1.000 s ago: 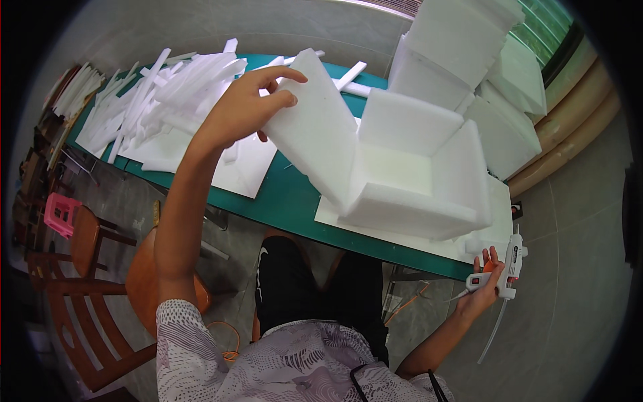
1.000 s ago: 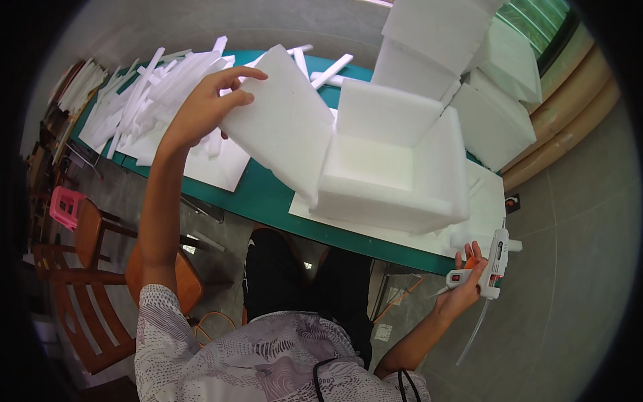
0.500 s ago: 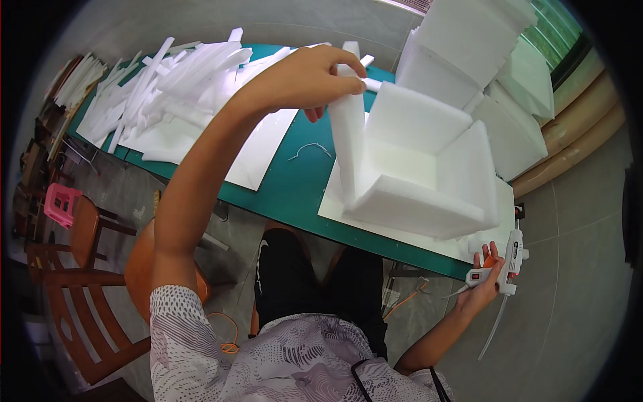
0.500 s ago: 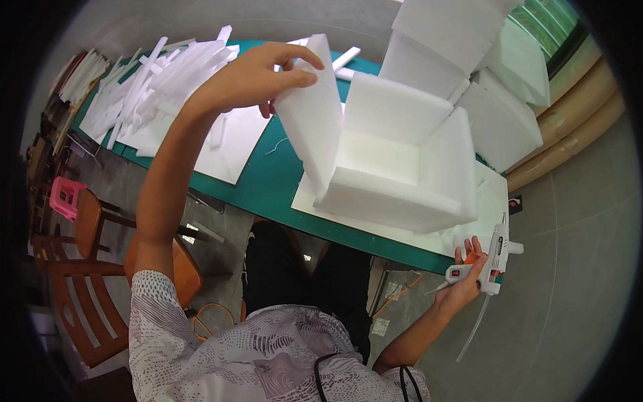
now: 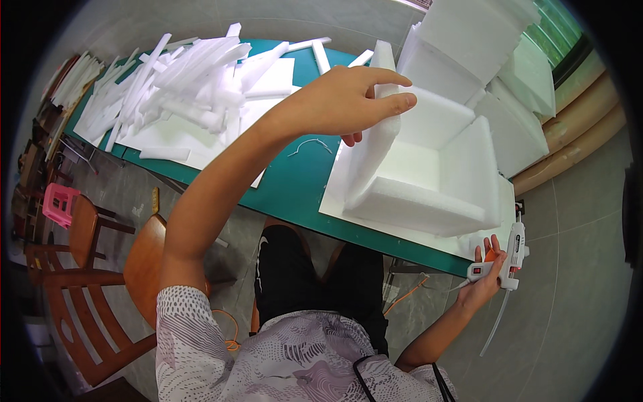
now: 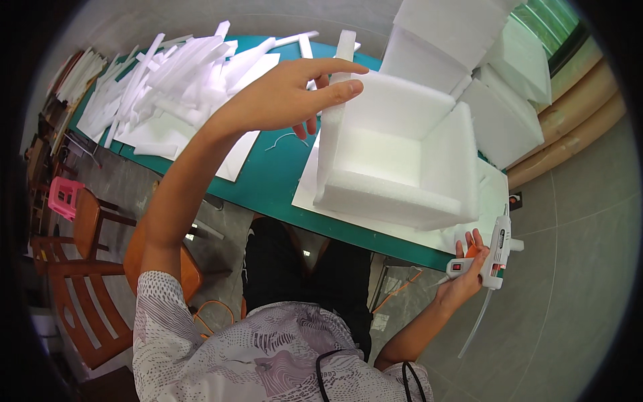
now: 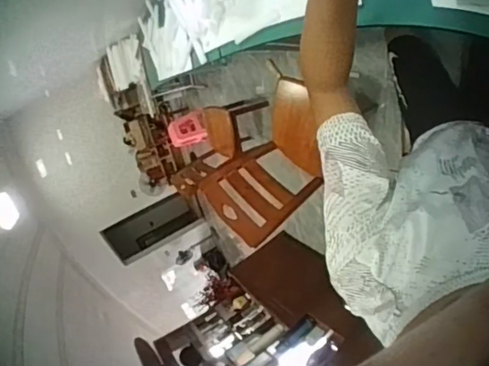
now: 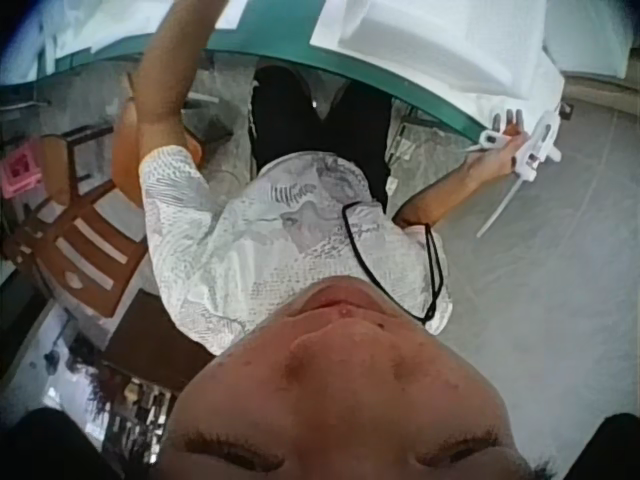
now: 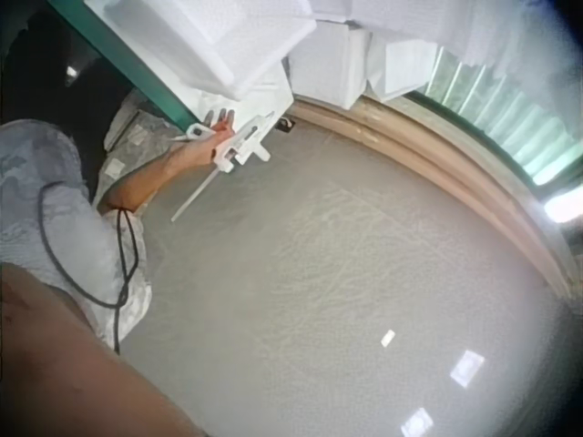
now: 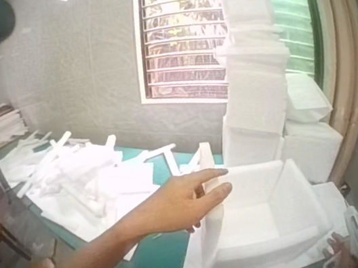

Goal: Assembling foam boxes using a hot glue gun and pre-cut foam pieces.

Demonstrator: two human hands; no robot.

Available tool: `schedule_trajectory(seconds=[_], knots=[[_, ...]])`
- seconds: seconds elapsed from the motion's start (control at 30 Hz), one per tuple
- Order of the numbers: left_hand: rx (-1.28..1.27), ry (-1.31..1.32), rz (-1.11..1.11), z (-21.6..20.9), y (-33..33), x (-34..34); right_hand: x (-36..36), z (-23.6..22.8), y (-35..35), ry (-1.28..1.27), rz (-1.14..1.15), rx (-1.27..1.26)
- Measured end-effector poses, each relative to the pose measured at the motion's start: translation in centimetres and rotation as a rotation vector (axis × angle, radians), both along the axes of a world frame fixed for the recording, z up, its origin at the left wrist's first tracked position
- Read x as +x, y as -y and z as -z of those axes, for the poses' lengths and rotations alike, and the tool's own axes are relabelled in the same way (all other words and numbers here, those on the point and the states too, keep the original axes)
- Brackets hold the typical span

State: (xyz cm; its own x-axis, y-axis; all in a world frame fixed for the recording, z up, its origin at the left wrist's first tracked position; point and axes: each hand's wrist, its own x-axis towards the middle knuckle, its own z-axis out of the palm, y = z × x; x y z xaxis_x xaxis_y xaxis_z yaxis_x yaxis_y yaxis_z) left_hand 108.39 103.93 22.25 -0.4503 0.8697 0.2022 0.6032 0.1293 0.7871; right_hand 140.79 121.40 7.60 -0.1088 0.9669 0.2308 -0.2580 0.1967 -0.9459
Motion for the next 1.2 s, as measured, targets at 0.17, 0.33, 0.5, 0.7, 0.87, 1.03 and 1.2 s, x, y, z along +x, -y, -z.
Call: schedule_trajectory(seconds=[0.17, 0.33, 0.5, 0.7, 0.87, 1.03, 1.2], knots=[[0.031, 0.009, 0.012, 0.5, -0.2, 0.5, -0.3, -0.2, 0.2, -0.010, 0.006, 0.002], [0.035, 0.023, 0.003, 0.3, -0.2, 0.8, -0.3, -0.4, 0.3, -0.011, 0.013, 0.009], [0.060, 0.002, -0.023, -0.2, 0.0, 0.1, 0.0, -0.6, 0.0, -0.007, 0.010, -0.007], [-0.026, -0.089, -0.073, -2.0, -0.6, 1.0, -0.3, -1.0, 0.4, -0.053, 0.024, -0.020], [0.018, -0.064, -0.087, -1.5, -1.3, 1.8, -0.5, -0.8, 0.0, -0.072, -0.015, -0.018], [0.039, -0.033, -0.053, -0.6, -2.2, 3.3, -1.4, -0.7, -0.2, -0.124, -0.102, -0.005], [0.071, 0.015, -0.064, 0.0, -2.2, 4.6, -1.4, -0.1, -0.7, -0.168, -0.140, -0.049]])
